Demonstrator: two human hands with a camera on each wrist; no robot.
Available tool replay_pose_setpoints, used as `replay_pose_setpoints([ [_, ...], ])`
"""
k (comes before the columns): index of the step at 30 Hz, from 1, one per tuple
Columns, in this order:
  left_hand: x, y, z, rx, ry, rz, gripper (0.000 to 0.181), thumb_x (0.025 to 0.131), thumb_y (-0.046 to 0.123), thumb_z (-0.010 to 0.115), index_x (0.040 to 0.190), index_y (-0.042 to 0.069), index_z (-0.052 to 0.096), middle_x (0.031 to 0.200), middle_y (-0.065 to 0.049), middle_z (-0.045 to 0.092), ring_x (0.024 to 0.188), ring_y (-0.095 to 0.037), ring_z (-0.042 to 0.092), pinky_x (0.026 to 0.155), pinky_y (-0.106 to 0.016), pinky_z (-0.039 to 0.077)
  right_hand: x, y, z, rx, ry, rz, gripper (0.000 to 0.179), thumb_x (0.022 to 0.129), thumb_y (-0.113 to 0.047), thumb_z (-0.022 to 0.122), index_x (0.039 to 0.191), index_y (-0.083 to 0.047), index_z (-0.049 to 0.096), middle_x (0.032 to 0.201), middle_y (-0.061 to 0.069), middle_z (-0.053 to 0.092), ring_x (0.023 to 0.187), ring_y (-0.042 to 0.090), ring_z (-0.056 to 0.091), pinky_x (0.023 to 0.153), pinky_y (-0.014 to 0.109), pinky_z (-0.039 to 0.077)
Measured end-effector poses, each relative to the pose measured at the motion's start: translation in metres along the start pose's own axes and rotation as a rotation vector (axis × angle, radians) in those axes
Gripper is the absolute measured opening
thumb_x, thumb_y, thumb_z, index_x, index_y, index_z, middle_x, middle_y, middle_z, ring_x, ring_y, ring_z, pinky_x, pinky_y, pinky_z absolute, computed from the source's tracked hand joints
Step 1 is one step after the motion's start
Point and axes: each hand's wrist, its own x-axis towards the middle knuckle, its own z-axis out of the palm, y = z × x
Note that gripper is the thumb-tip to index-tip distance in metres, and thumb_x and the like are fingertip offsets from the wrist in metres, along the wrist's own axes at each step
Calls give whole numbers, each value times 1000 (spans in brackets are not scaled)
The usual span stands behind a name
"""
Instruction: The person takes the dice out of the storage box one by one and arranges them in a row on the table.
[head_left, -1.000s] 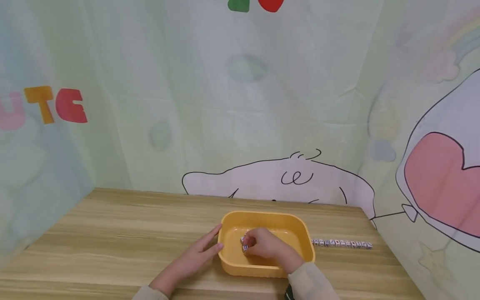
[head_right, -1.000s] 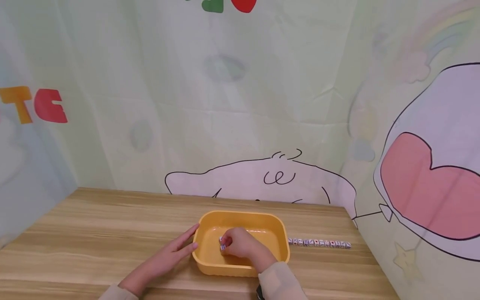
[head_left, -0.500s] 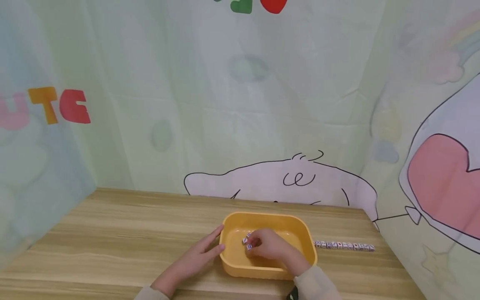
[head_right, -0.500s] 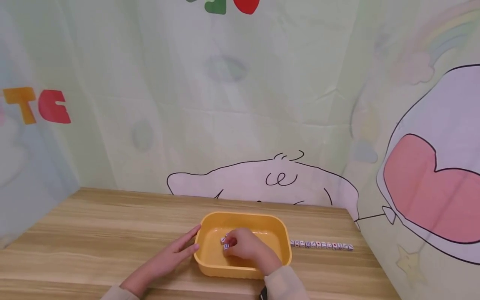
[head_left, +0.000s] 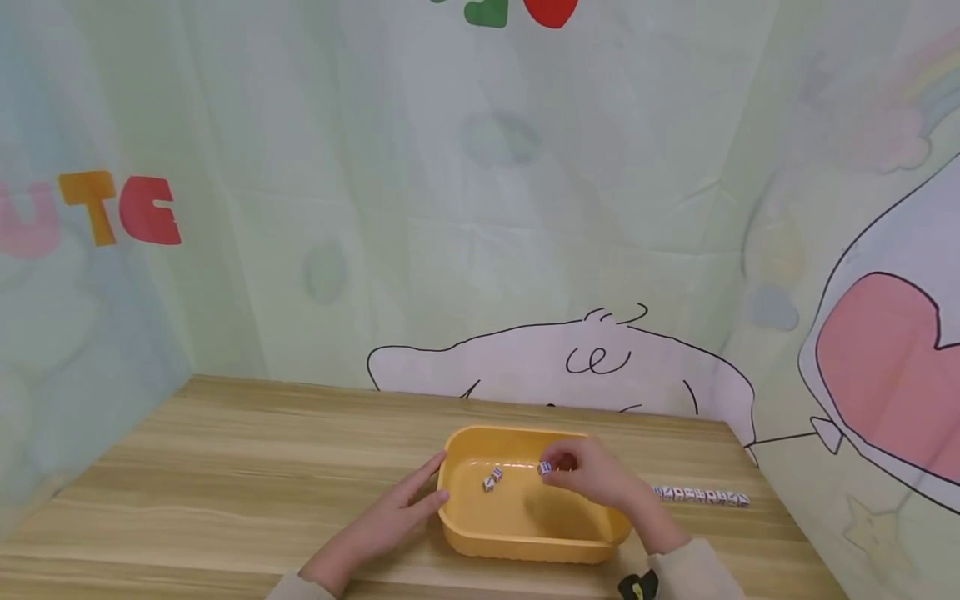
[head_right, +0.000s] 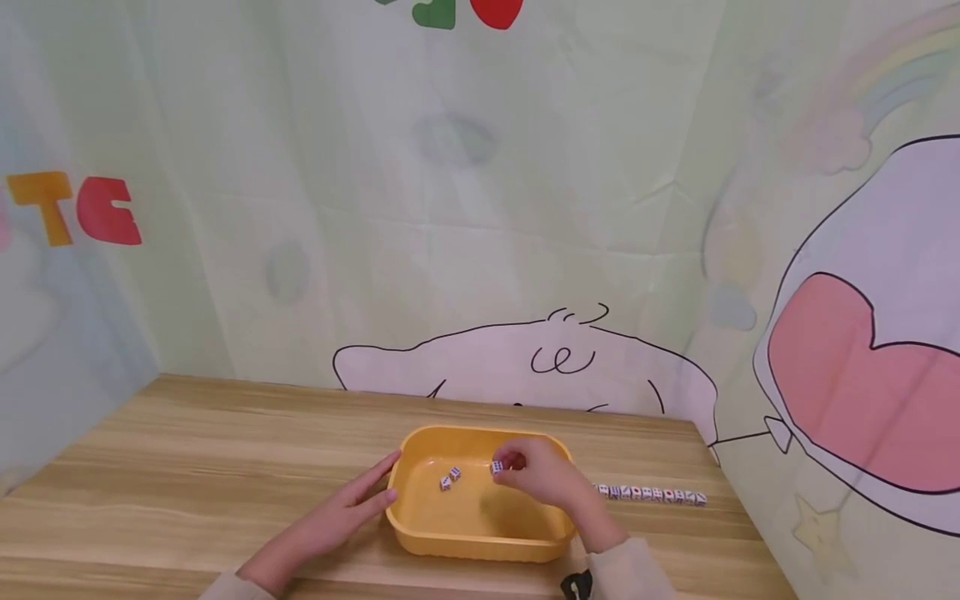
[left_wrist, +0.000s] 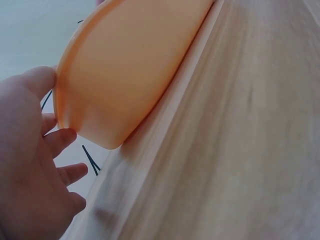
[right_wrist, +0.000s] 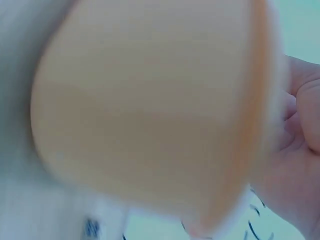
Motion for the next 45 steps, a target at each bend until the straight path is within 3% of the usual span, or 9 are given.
replay_pose_setpoints([
  [8,-1,1,-2,3,-1,-9,63,99,35,54,153,16,28,157,-15,24,143,-43,19,112,-65,15,-23,16,-38,-43,63,87,11,86,-13,71,94,-6,69,81,-1,60,75,14,52,61,21,47],
  [21,1,-2,0,-11,-14,-7,62,99,33,52,153,15,27,157,-16,24,143,-42,18,112,-65,14,-61,55,-75,-63,111,110,19,86,-11,71,99,2,67,88,3,65,77,9,54,65,22,50],
  [28,2,-5,1,-3,-5,-19,63,99,37,51,153,16,26,157,-15,23,144,-42,18,112,-66,13,-84,80,-99,-126,174,269,24,86,-13,72,103,2,67,92,4,67,84,15,60,67,23,53],
  [38,2,-1,-1,8,-1,-46,63,99,39,51,153,18,27,158,-12,24,144,-40,17,114,-64,12,-107,114,-128,-221,177,340,26,84,-10,72,103,7,66,91,7,68,82,15,60,67,23,52],
  [45,1,-2,0,10,-3,-50,63,99,39,51,153,19,27,158,-11,23,145,-40,17,114,-64,12,-116,138,-136,-283,159,391,28,83,-6,71,102,13,65,91,13,68,83,23,62,69,33,54],
])
